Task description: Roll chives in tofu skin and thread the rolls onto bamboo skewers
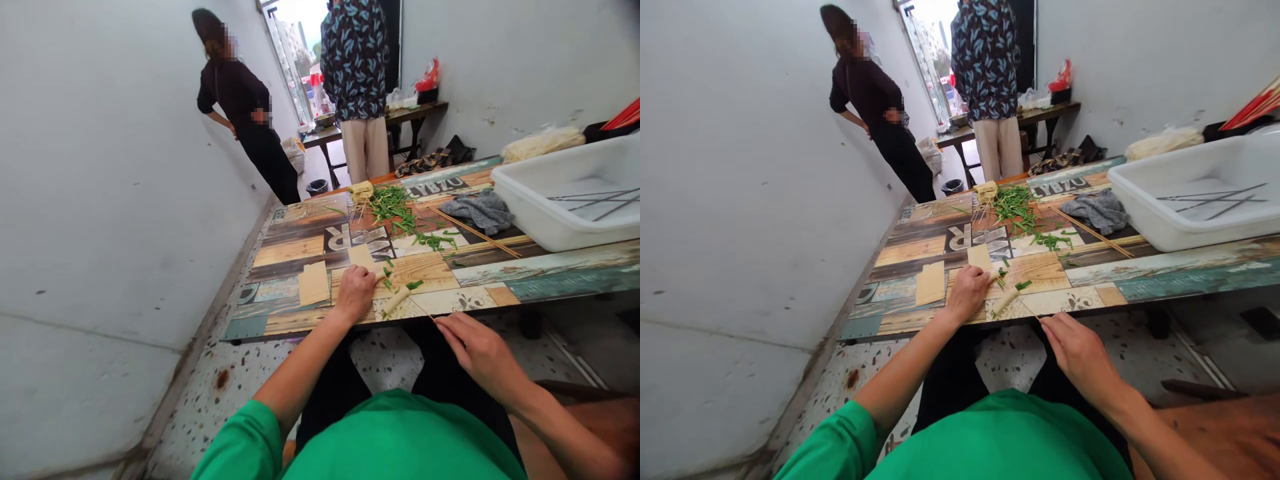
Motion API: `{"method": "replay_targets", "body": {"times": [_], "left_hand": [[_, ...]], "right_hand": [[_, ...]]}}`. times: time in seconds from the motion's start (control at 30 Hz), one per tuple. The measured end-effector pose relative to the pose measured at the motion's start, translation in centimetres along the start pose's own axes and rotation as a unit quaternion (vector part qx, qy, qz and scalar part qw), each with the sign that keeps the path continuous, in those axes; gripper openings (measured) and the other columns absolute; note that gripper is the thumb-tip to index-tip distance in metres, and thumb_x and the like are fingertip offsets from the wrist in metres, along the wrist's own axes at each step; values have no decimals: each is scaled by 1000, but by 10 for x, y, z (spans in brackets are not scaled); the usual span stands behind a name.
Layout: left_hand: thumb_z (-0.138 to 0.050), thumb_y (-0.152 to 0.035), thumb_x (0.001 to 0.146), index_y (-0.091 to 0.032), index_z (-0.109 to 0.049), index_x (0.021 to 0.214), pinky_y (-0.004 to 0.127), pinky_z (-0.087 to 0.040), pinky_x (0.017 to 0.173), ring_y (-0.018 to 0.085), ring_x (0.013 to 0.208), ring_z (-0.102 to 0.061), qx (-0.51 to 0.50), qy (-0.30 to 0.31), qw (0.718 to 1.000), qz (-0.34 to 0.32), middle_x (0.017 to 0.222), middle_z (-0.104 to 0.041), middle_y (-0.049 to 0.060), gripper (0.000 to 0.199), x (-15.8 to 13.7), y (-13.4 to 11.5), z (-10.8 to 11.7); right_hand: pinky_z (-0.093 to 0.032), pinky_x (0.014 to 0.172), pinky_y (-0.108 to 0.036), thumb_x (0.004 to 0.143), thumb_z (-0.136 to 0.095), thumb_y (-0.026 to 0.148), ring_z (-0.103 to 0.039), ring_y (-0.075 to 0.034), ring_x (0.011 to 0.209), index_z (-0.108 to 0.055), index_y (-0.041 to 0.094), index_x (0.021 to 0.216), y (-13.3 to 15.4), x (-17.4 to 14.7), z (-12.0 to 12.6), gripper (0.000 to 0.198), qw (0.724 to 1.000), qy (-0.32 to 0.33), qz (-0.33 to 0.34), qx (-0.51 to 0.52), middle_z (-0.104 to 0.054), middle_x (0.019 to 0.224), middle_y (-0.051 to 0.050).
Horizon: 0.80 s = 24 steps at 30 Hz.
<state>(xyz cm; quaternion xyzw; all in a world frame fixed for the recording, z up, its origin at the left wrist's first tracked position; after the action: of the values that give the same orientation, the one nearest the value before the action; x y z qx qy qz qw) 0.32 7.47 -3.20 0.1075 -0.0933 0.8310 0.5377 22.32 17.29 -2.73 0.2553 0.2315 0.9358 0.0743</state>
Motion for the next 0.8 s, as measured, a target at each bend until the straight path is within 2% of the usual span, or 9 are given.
{"method": "replay_targets", "body": {"times": [0.23,0.47,0.8], "left_hand": [[-41,-27,100,-18,-67,87,34,-39,78,21,86,-49,8,9,1000,-10,85,-58,8,31,2,0,-1],[-39,-26,101,-18,-67,87,34,-39,78,22,86,-49,5,14,1000,-12,84,-58,9,32,2,1,-3],[-40,-24,100,-17,-67,86,34,-39,77,22,85,-49,-10,19,1000,-22,83,-58,9,32,3,1,0]], "right_hand": [[-48,63,-29,98,-40,25,-62,-16,65,-66,19,93,3,-5,-16,28,999,16,-21,-27,-63,77,-6],[-45,59,-29,99,-38,25,-60,-16,60,-68,18,91,12,-2,-16,31,996,11,-13,-89,-62,74,-5],[-42,57,-28,98,-39,22,-59,-15,60,-68,16,86,16,2,-18,33,993,-12,2,-118,-61,72,-5]]}}
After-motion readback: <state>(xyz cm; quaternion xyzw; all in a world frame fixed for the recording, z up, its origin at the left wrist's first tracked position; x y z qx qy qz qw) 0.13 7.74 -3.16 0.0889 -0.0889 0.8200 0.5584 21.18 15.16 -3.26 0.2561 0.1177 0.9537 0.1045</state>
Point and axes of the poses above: each hand's wrist, its own x-axis towards the middle knuckle, its own z-axis out of the back of the hand, y = z × x, the point moved 4 cm from there along x, towards the middle knuckle
